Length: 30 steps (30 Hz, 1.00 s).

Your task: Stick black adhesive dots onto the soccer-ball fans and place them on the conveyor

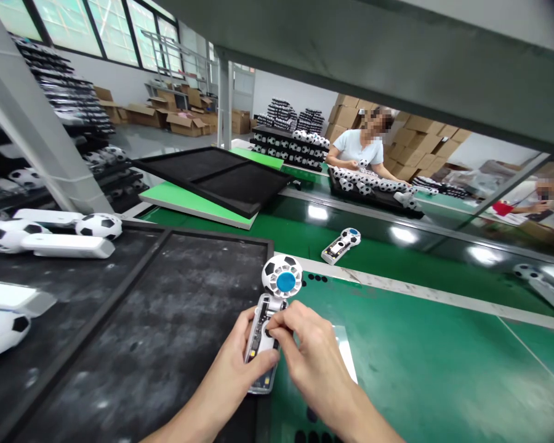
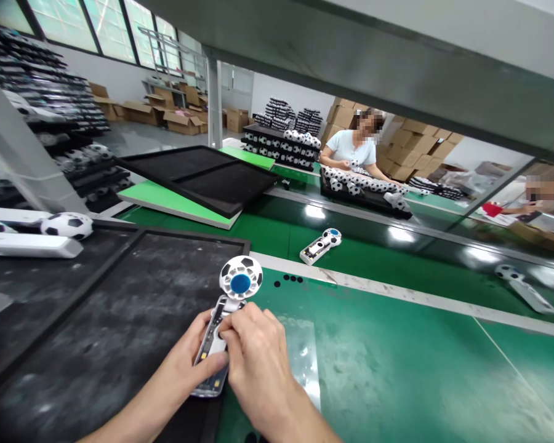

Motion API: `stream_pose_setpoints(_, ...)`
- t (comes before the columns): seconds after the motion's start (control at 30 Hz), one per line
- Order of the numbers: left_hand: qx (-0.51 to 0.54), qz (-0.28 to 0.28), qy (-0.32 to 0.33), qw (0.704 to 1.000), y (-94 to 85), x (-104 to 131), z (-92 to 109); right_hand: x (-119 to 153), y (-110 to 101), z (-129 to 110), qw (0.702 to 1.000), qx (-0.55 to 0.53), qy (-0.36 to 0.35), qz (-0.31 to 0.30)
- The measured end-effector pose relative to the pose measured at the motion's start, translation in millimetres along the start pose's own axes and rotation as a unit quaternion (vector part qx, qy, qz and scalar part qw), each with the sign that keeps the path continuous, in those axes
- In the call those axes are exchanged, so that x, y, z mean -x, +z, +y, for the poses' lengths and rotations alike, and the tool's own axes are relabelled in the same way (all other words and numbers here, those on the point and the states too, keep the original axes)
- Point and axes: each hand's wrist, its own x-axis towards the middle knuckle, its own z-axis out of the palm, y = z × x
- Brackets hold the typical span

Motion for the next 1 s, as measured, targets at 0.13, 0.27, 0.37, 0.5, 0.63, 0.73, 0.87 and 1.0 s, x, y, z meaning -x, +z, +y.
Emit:
stream_pose_setpoints(0.13, 0.000, -0.001, 0.000, 1.000, -0.5, -1.3, -1.4, -0.7, 1.4, 0.6, 1.000, 0.016, -0.001, -0.005)
stream_pose_setpoints(0.27, 0.017, 0.001, 0.007, 1.000, -0.1, -3.1, -4.1, -0.8, 4.6, 1.6, 0.999, 0.040, -0.016, 0.010)
stream_pose_setpoints(0.37, 0.027, 0.010, 0.007, 1.000, 1.1, -3.6, -4.8, 0.7, 7.2, 2.1, 0.998, 0.042, -0.034, 0.026)
stream_pose_setpoints(0.5, 0.026, 0.013, 0.009, 1.000, 2.2, -2.4, -3.0, 6.0, 11.6, 4.3, 0.998, 0.014, -0.054, 0.042)
stream_pose_setpoints(0.63, 0.022, 0.026, 0.006, 0.999, 2.4, 0.4, -1.6, 13.1, 17.7, 8.5, 0.993, -0.069, -0.067, 0.067)
stream_pose_setpoints(0.73, 0.028, 0.022, 0.007, 0.999, 2.7, 1.7, -2.2, 17.6, 20.8, 10.9, 0.986, -0.124, -0.076, 0.080)
stream_pose_setpoints(0.87, 0.015, 0.014, 0.011, 1.000, 2.9, 1.8, -3.9, 21.9, 22.0, 11.7, 0.982, -0.158, -0.056, 0.083)
stream_pose_setpoints(1.0, -0.006, 0.014, 0.024, 1.000, 1.8, 0.4, -7.0, 23.2, 22.2, 13.9, 0.983, -0.139, -0.080, 0.088)
